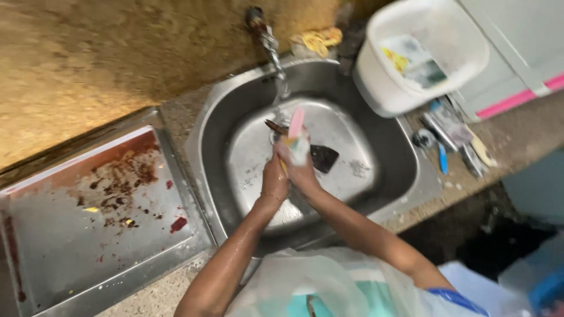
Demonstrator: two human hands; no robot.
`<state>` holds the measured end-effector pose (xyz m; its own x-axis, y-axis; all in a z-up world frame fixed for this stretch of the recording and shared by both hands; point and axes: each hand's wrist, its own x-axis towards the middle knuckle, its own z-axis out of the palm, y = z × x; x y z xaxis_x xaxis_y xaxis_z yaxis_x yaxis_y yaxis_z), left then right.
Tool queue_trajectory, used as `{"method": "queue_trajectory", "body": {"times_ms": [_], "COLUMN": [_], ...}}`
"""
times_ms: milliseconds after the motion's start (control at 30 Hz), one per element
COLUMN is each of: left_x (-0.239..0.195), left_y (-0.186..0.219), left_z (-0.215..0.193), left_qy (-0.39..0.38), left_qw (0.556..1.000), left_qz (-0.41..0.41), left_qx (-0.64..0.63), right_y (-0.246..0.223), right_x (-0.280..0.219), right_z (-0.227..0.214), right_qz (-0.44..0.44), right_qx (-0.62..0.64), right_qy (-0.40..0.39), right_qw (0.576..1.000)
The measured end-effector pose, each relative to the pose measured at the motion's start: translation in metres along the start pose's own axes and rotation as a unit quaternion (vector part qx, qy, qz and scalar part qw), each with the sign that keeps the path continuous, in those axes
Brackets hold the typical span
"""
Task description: The person washes a wooden spatula and a metal ladle in a stainless steel sink using a sponge and running water. They scrub the utensils thoroughly, rinse them, and then place them on a drying rack.
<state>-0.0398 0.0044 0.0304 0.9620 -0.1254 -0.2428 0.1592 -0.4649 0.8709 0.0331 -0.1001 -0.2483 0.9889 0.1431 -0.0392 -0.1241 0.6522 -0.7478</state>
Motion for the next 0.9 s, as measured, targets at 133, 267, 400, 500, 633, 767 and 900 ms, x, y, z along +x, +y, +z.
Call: {"method": "queue_trajectory", "body": {"times_ms": [133, 267, 400, 500, 633, 767, 900], "left_x": [-0.013, -0.015, -0.015, 0.007, 0.010, -0.022, -0.015], "left_y": [0.014, -0.001, 0.003, -0.005, -0.015, 0.006, -0.008], "left_z": [0.000, -0.007, -0.004, 0.007, 0.019, 0.026, -0.003], "left_qy": [-0.047, -0.058, -0.036, 0.010, 0.063, -0.011, -0.022], "left_qw": [0.997, 0.996, 0.999, 0.979, 0.960, 0.951, 0.968], "left_qz": [0.018, 0.020, 0.009, -0.006, 0.075, 0.107, 0.127], "left_qx": [0.056, 0.062, -0.013, -0.204, -0.262, -0.292, -0.216], "right_y": [-0.156, -0.121, -0.220, -0.215, -0.156, -0.189, -0.198], "right_x": [-0.012, 0.060, 0.016, -0.017, -0.051, -0.043, -0.037], "right_z": [0.132, 0.019, 0.139, 0.144, 0.148, 0.169, 0.136], "right_qz": [-0.067, -0.080, -0.075, -0.140, -0.123, -0.066, -0.140], "right_qx": [-0.240, -0.198, -0.107, -0.203, -0.351, -0.474, -0.581], "right_qy": [0.282, 0.365, 0.313, 0.192, 0.122, 0.179, 0.121], "right_qw": [0.927, 0.906, 0.941, 0.950, 0.920, 0.859, 0.793]}}
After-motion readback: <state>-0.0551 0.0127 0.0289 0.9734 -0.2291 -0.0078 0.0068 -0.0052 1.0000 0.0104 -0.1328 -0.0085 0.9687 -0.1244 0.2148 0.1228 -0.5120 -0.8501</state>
